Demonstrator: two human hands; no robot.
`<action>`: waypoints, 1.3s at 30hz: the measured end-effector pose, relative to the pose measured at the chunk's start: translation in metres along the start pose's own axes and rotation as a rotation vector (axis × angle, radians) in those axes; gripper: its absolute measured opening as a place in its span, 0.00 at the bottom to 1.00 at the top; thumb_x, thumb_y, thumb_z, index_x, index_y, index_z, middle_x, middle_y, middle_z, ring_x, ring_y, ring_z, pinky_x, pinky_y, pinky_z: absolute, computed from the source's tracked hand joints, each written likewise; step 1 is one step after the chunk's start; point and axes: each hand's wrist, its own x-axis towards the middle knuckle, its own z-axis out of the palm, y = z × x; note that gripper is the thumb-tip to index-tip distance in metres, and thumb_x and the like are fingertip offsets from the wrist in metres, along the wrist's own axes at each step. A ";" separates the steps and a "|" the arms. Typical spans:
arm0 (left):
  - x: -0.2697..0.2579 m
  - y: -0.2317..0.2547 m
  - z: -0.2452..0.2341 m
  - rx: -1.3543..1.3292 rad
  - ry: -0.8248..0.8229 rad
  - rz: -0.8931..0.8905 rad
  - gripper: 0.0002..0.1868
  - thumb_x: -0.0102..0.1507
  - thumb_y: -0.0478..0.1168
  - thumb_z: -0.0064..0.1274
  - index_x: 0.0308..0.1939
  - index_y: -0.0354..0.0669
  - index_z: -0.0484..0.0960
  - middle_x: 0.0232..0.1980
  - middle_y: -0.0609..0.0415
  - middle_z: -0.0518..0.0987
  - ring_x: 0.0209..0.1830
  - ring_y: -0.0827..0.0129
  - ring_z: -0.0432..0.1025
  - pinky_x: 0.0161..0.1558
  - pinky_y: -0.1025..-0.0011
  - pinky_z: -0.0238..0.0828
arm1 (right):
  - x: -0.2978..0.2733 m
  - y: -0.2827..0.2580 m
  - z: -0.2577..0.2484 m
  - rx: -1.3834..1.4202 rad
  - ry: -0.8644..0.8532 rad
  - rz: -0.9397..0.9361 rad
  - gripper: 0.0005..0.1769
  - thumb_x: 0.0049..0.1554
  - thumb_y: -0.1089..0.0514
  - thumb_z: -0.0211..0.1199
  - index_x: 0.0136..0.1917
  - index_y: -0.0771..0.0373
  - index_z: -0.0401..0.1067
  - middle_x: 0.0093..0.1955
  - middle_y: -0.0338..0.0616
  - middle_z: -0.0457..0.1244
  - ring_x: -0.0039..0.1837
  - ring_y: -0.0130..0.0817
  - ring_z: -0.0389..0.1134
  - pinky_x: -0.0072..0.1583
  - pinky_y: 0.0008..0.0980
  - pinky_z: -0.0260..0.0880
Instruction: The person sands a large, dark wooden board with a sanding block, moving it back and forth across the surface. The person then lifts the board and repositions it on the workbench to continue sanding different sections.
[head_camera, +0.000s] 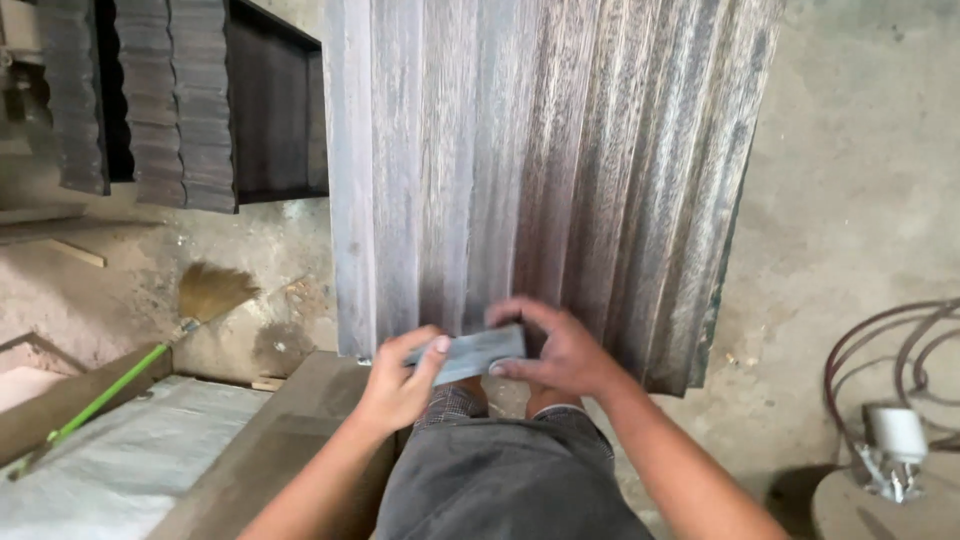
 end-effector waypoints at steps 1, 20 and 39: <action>0.011 0.015 -0.005 0.004 -0.022 -0.005 0.08 0.66 0.45 0.54 0.35 0.58 0.89 0.22 0.68 0.82 0.22 0.71 0.74 0.38 0.69 0.75 | -0.013 0.018 0.007 0.010 0.018 0.010 0.35 0.38 0.53 0.85 0.58 0.61 0.76 0.56 0.42 0.72 0.62 0.38 0.71 0.71 0.44 0.63; 0.249 0.081 -0.086 1.261 -0.548 0.771 0.39 0.71 0.63 0.28 0.82 0.51 0.48 0.84 0.46 0.43 0.82 0.44 0.34 0.75 0.38 0.27 | -0.013 0.057 0.165 -1.021 0.436 0.012 0.38 0.65 0.58 0.49 0.83 0.64 0.41 0.85 0.52 0.45 0.85 0.49 0.45 0.81 0.60 0.39; 0.250 0.058 -0.072 1.173 -0.193 0.620 0.31 0.80 0.56 0.30 0.85 0.55 0.43 0.86 0.50 0.42 0.85 0.52 0.32 0.81 0.44 0.29 | 0.086 0.036 0.109 -1.234 0.495 0.071 0.37 0.70 0.40 0.39 0.83 0.64 0.45 0.85 0.51 0.46 0.85 0.44 0.45 0.79 0.63 0.33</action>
